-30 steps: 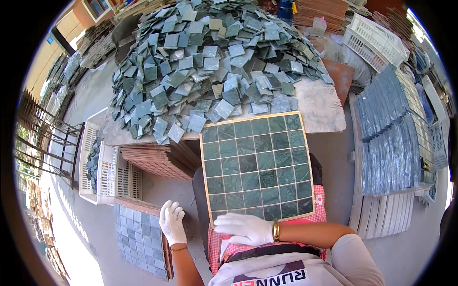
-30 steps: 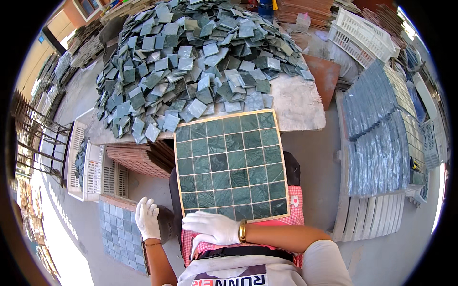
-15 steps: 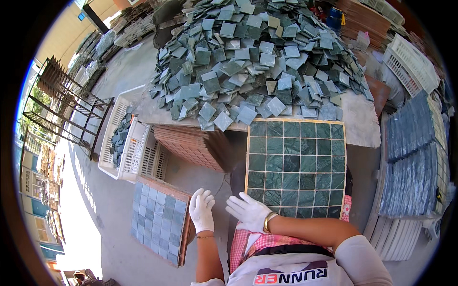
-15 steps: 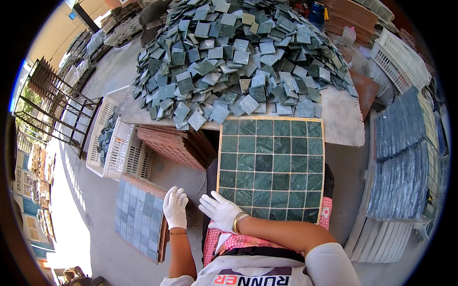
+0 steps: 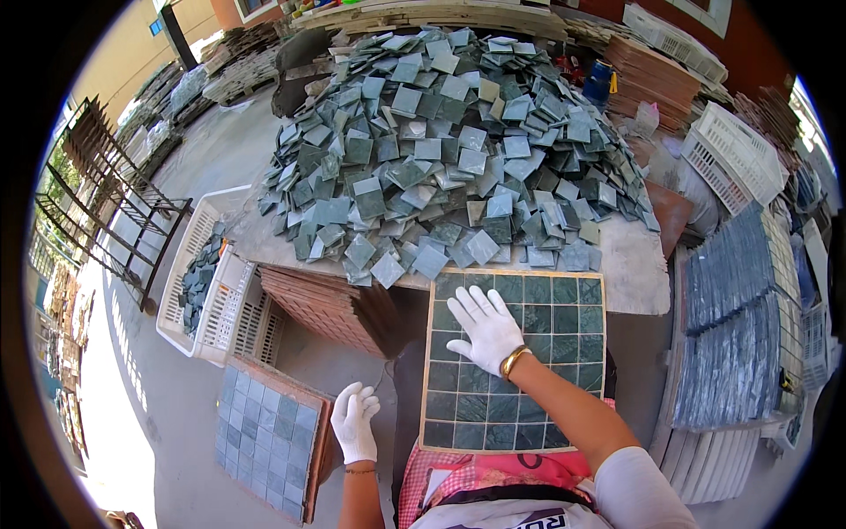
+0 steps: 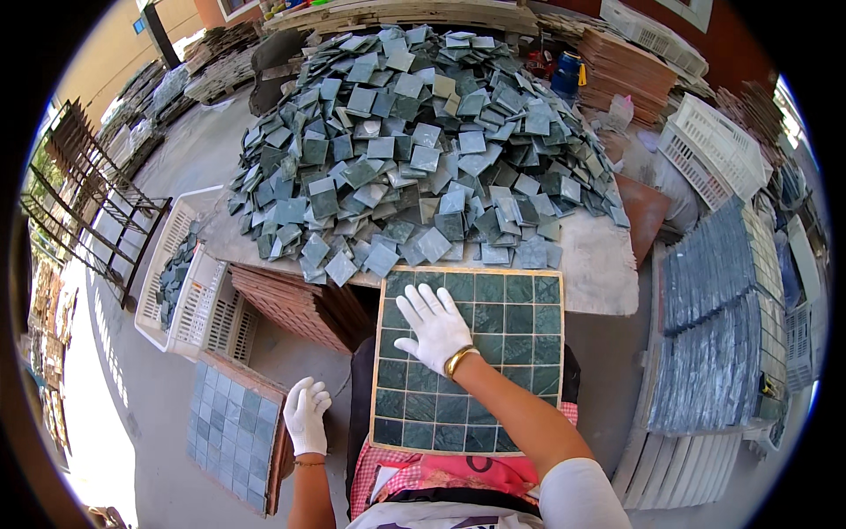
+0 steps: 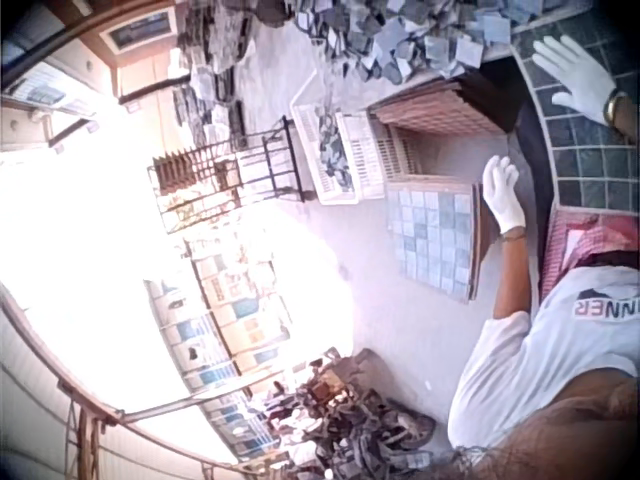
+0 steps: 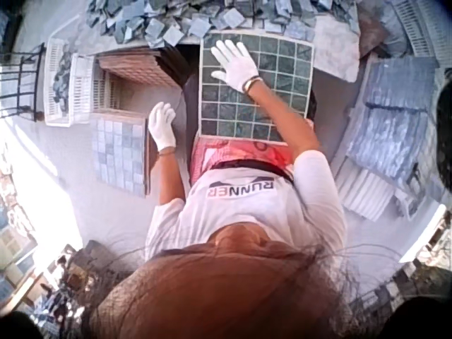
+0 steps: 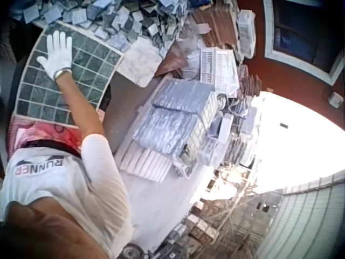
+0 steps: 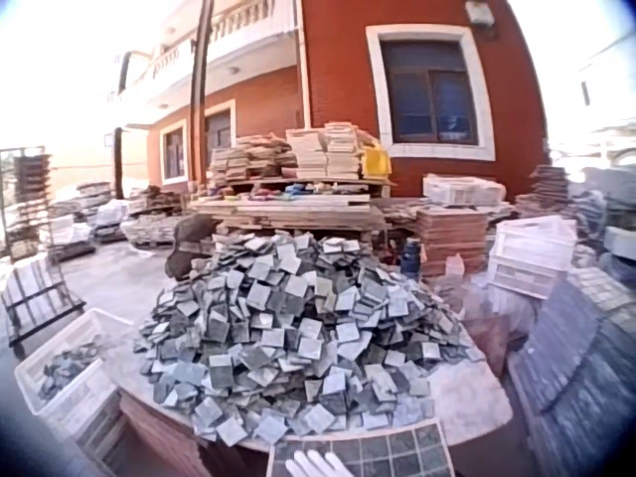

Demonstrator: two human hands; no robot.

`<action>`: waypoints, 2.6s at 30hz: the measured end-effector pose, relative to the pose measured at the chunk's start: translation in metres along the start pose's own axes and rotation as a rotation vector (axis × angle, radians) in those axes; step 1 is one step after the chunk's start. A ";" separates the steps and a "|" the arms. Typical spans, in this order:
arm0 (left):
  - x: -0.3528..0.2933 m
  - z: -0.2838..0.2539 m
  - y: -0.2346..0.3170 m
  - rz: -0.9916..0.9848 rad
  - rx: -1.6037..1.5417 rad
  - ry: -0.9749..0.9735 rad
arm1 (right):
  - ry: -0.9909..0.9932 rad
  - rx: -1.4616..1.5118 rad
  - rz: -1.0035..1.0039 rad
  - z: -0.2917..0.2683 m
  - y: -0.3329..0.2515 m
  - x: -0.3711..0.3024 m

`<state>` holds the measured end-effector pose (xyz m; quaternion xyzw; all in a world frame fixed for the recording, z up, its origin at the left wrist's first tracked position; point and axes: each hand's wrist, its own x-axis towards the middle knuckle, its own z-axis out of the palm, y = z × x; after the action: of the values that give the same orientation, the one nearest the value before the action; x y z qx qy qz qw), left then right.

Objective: The person places small square tiles into a grid frame, filling empty slots one by one. They handle the frame, flip it to check alignment, and continue placing tiles from a nearby pile until the grid is filled.

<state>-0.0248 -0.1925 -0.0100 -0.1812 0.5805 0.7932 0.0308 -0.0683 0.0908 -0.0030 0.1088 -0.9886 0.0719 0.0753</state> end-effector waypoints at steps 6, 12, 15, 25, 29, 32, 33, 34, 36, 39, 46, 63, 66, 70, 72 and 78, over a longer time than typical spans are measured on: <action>-0.006 0.100 -0.005 0.690 0.808 -0.526 | 0.047 -0.110 0.308 -0.027 0.093 -0.058; 0.012 0.199 -0.039 1.156 1.234 -0.966 | 0.047 -0.093 0.571 -0.036 0.110 -0.122; 0.048 0.213 -0.032 1.162 1.227 -0.797 | 0.070 -0.077 0.589 -0.033 0.109 -0.129; 0.087 0.084 -0.031 0.837 1.186 -0.646 | 0.170 -0.049 0.558 -0.022 0.117 -0.132; 0.082 0.000 -0.066 0.424 1.009 -0.547 | 0.168 -0.052 0.555 -0.020 0.116 -0.132; 0.095 -0.016 -0.068 0.385 1.008 -0.348 | 0.153 -0.042 0.566 -0.018 0.115 -0.133; 0.104 -0.012 -0.069 0.400 0.999 -0.282 | 0.151 -0.050 0.575 -0.017 0.118 -0.137; 0.114 -0.007 -0.067 0.399 0.991 -0.176 | 0.164 -0.045 0.567 -0.017 0.118 -0.138; 0.144 -0.003 -0.069 0.584 1.083 0.017 | 0.159 -0.044 0.564 -0.016 0.119 -0.138; 0.182 0.006 -0.065 0.620 1.397 0.110 | 0.162 -0.053 0.553 -0.014 0.120 -0.138; 0.195 0.002 -0.075 0.745 1.928 0.085 | 0.202 -0.074 0.543 -0.011 0.118 -0.140; 0.240 -0.078 0.100 0.697 2.250 -0.345 | 0.179 -0.045 0.581 -0.017 0.118 -0.140; 0.201 -0.088 0.184 0.702 2.079 -0.256 | 0.190 -0.053 0.573 -0.015 0.115 -0.134; 0.098 -0.054 0.279 0.788 2.113 -0.119 | 0.343 -0.065 0.416 -0.046 0.075 -0.116; 0.043 -0.041 0.308 0.994 2.008 -0.039 | 0.414 0.437 0.253 -0.072 0.023 -0.098; -0.109 0.031 0.286 1.731 1.622 -0.170 | -0.658 2.746 0.054 -0.113 -0.115 -0.049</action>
<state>-0.0049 -0.2383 0.2939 0.3968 0.8386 -0.0390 -0.3712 0.0196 0.0078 0.1141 0.0875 -0.1065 0.9369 -0.3213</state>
